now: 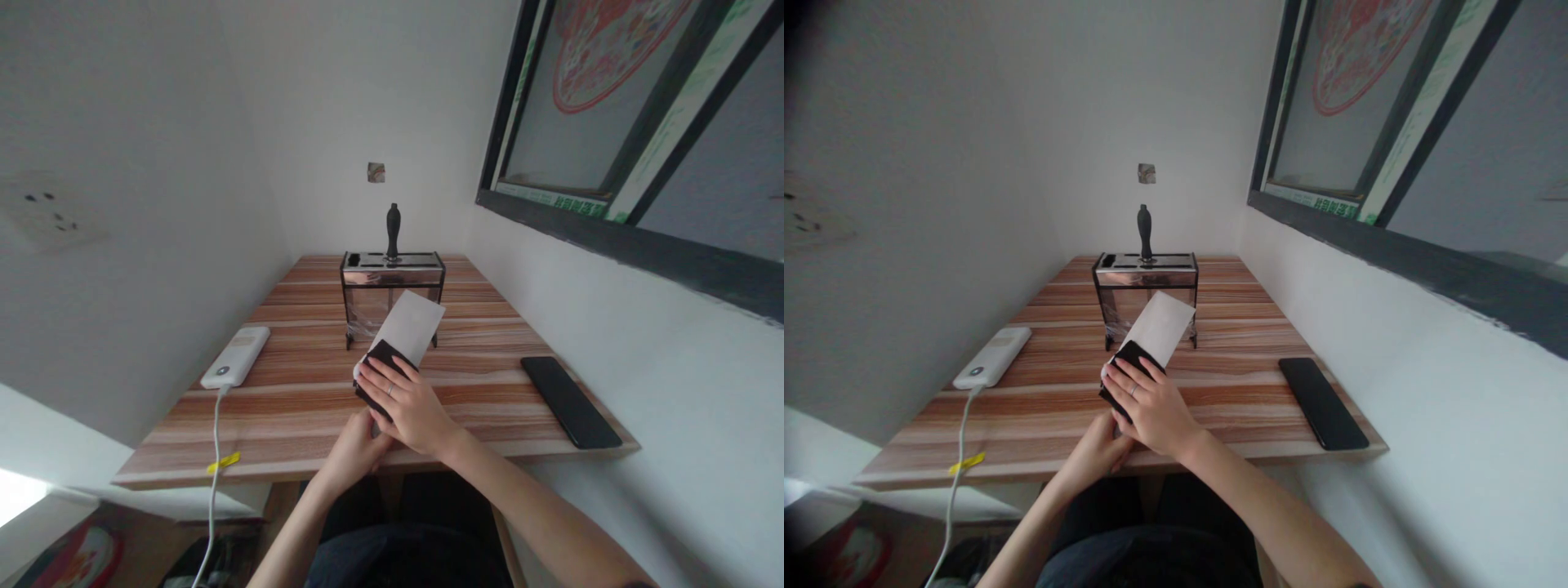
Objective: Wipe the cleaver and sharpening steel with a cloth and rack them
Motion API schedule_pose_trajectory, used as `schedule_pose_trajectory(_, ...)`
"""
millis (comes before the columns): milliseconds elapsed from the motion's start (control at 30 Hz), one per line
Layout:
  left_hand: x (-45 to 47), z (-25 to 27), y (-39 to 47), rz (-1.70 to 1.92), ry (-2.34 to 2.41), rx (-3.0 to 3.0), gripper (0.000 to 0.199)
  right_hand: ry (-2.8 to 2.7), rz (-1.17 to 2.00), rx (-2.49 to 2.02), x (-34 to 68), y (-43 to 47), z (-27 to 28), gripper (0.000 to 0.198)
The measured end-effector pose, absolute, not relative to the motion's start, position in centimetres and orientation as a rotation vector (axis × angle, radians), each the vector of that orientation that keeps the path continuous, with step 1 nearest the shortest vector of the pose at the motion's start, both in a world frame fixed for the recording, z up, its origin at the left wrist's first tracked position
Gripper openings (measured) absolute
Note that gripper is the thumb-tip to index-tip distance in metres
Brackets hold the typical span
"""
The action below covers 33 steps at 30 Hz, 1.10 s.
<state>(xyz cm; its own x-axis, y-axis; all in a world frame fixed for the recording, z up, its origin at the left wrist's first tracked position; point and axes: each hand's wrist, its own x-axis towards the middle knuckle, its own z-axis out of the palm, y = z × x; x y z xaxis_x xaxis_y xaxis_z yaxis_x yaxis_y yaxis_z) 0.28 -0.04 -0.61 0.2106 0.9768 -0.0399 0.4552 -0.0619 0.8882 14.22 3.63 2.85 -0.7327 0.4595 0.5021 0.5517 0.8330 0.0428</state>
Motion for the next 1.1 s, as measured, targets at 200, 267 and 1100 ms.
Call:
schedule_pose_trajectory(200,0.3,-1.1,0.1,0.818,1.335,1.666,0.01,-2.559,-0.249,-0.726,14.3,3.5,2.8,0.05)
schedule_pose_trajectory(267,0.2,-1.2,0.0,0.82,1.329,1.653,0.009,-2.557,-0.249,-0.714,14.3,3.7,2.9,0.05)
schedule_pose_trajectory(1100,-0.2,-0.3,-0.2,0.718,1.302,1.673,0.02,-2.271,-0.392,-1.073,18.4,11.4,6.8,0.048)
